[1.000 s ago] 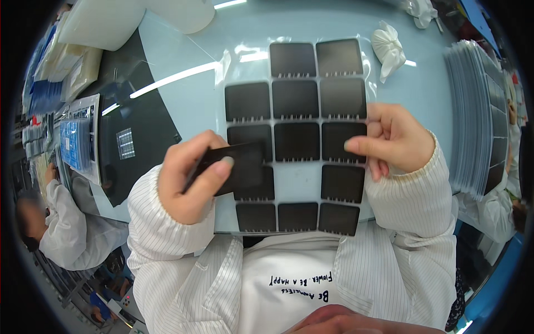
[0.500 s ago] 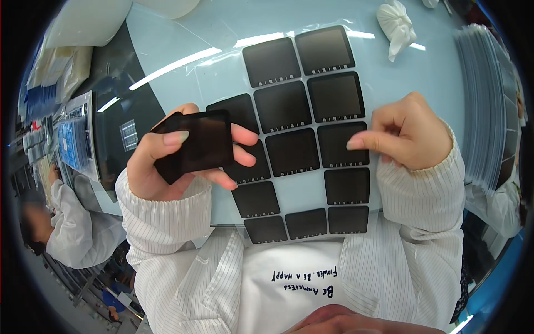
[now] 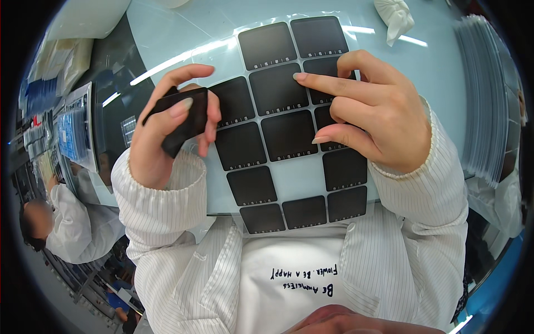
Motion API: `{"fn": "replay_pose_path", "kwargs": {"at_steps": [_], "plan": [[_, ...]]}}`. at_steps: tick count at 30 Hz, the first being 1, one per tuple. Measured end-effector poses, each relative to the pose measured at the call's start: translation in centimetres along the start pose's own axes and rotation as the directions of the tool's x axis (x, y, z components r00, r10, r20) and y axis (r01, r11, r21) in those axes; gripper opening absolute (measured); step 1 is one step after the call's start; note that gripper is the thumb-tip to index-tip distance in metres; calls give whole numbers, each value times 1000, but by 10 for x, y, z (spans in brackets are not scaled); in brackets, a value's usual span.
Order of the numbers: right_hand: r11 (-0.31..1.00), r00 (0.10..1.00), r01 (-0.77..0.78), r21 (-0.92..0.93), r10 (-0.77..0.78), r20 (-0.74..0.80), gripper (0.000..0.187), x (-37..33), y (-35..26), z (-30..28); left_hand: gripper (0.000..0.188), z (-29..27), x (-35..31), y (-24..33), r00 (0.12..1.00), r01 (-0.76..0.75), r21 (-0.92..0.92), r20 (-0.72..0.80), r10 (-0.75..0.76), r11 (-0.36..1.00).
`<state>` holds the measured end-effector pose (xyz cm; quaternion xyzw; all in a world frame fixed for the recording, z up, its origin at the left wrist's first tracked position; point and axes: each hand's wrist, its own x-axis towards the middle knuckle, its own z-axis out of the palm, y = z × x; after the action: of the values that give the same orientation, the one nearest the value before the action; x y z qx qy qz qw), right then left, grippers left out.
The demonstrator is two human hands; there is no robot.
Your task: Clean and inspect a sheet of small electronic or optical components using a wipe and cleaning solution.
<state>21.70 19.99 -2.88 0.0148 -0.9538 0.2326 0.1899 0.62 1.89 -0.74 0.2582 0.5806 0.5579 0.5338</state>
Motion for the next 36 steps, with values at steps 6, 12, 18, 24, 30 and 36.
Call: {"fn": "replay_pose_path", "kwargs": {"at_steps": [6, 12, 18, 24, 30, 36], "plan": [[971, 994, 107, -212, -108, 11, 39, 3, -7, 6, 49, -2, 1, -3, 998, 65, 173, -20, -62, 983], [988, 990, 99, -116, -110, -94, 29, 8, -1, -13, 50, -2, 2, -2, 999, 48, 183, -1, -49, 982], [775, 742, -598, 202, 631, -225, 24, -2, 9, -22, 48, -5, 2, -3, 999, 40, 199, 22, -45, 979], [526, 634, -682, 508, 772, 52, 36, -4, 17, -41, 48, -8, 0, -5, 1000, -21, 174, 11, 19, 985], [548, 639, -668, 503, 769, 11, 38, -10, 25, -32, 47, -38, 5, 5, 972, -175, 162, -130, 197, 971], [636, 692, -608, 475, 718, -75, 36, -14, 33, -26, 47, -54, 12, 9, 960, -196, 163, -170, 223, 967]]}}
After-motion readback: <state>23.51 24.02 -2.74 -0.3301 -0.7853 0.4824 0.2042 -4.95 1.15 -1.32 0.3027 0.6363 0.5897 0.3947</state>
